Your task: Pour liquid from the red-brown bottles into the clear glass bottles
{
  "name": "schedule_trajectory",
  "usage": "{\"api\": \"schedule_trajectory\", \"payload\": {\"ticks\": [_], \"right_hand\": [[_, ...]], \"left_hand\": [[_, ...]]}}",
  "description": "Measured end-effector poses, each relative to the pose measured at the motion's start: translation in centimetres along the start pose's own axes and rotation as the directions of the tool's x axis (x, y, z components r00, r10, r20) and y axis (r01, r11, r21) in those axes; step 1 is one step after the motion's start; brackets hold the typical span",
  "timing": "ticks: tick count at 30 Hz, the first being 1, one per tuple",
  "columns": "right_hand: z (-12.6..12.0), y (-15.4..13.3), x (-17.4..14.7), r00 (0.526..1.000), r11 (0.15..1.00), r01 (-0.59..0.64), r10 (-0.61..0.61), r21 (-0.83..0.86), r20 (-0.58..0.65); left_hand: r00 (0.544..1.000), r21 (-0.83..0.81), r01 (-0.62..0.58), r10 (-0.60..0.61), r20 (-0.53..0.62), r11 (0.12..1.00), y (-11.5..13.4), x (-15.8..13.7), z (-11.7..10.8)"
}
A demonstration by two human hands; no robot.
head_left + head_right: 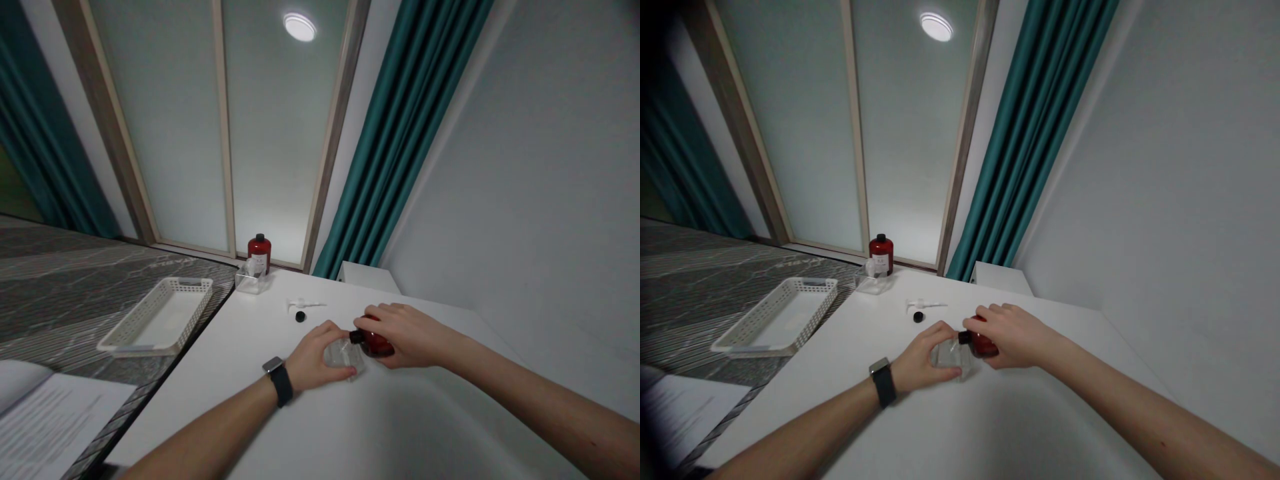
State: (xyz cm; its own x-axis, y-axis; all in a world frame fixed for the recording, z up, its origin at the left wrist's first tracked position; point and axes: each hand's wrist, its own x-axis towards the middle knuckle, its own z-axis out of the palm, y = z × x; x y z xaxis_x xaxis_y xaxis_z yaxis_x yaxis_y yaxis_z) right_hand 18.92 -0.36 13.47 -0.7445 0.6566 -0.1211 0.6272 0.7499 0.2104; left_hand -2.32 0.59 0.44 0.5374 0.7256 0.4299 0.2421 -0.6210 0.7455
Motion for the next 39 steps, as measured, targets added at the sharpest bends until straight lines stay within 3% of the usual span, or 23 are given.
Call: {"api": "schedule_trajectory", "payload": {"ticks": [39], "right_hand": [[0.05, -0.01, 0.01, 1.0, 1.0, 0.0, -0.001, -0.014, -0.01]], "left_hand": [[1.0, -0.015, -0.003, 0.003, 0.011, 1.0, -0.06, -0.04, -0.09]]}}
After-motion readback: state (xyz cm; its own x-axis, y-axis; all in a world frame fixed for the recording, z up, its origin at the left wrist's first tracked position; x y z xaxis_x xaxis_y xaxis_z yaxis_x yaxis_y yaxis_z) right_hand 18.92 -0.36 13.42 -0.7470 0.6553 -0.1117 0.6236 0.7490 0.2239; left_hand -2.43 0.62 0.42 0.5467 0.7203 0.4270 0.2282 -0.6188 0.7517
